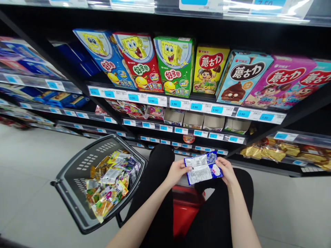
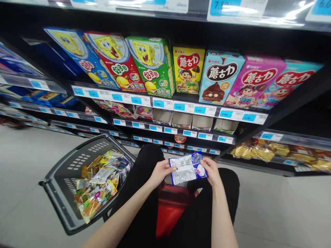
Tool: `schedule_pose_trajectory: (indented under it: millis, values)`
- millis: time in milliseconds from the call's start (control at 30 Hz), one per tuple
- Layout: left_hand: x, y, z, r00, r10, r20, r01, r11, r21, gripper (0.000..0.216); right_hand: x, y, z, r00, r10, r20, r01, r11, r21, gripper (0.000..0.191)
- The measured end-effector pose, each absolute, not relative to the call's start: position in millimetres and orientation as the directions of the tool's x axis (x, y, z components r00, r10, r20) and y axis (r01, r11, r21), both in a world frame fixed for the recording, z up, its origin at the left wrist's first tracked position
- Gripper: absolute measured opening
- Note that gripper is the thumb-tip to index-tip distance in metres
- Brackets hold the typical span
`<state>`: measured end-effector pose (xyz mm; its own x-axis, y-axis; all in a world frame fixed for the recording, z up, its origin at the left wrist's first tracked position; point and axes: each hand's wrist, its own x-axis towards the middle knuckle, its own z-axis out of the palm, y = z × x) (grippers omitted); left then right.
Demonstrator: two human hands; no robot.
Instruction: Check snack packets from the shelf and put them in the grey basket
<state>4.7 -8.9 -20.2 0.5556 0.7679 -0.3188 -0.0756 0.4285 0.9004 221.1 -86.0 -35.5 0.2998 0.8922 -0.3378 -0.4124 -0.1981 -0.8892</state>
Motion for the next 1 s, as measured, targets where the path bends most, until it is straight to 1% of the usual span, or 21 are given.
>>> schedule_pose_trajectory:
  millis: [233, 333, 533, 600, 667, 767, 833, 900, 967, 1000]
  values:
    - [6, -7, -24, 0.469, 0.774, -0.425, -0.030, 0.495, 0.869, 0.043, 217, -79, -45, 0.360, 0.896, -0.259, -0.199, -0.198, -0.960, 0.033]
    - [6, -7, -22, 0.464, 0.779, -0.422, -0.030, 0.490, 0.871, 0.041, 216, -77, -49, 0.380, 0.898, -0.224, -0.125, -0.190, -0.974, 0.037]
    - [6, -7, -17, 0.451, 0.791, -0.414, -0.024, 0.474, 0.880, 0.039, 216, -79, -43, 0.395, 0.908, -0.139, 0.018, -0.159, -0.987, 0.033]
    - [6, -7, -17, 0.450, 0.794, -0.410, -0.025, 0.470, 0.882, 0.038, 216, -80, -40, 0.367, 0.922, -0.119, 0.005, -0.130, -0.991, 0.033]
    - [5, -6, -19, 0.449, 0.799, -0.400, -0.019, 0.456, 0.890, 0.037, 216, -81, -39, 0.330, 0.934, -0.138, -0.046, -0.130, -0.990, 0.033]
    - [5, -7, -23, 0.473, 0.802, -0.364, -0.007, 0.417, 0.909, 0.033, 215, -81, -41, 0.367, 0.913, -0.178, -0.069, -0.164, -0.984, 0.032]
    - [4, -8, -25, 0.465, 0.825, -0.321, 0.032, 0.347, 0.937, 0.027, 216, -82, -44, 0.421, 0.887, -0.187, -0.063, -0.177, -0.982, 0.034]
    - [4, -9, -26, 0.431, 0.863, -0.264, 0.127, 0.232, 0.965, 0.020, 216, -81, -48, 0.456, 0.868, -0.195, -0.072, -0.182, -0.981, 0.036]
    - [3, -10, -24, 0.418, 0.882, -0.218, 0.222, 0.134, 0.966, 0.019, 217, -81, -50, 0.473, 0.859, -0.196, -0.079, -0.181, -0.980, 0.038]
    - [3, -10, -23, 0.419, 0.883, -0.211, 0.251, 0.111, 0.962, 0.020, 217, -80, -50, 0.480, 0.856, -0.193, -0.078, -0.178, -0.981, 0.039]
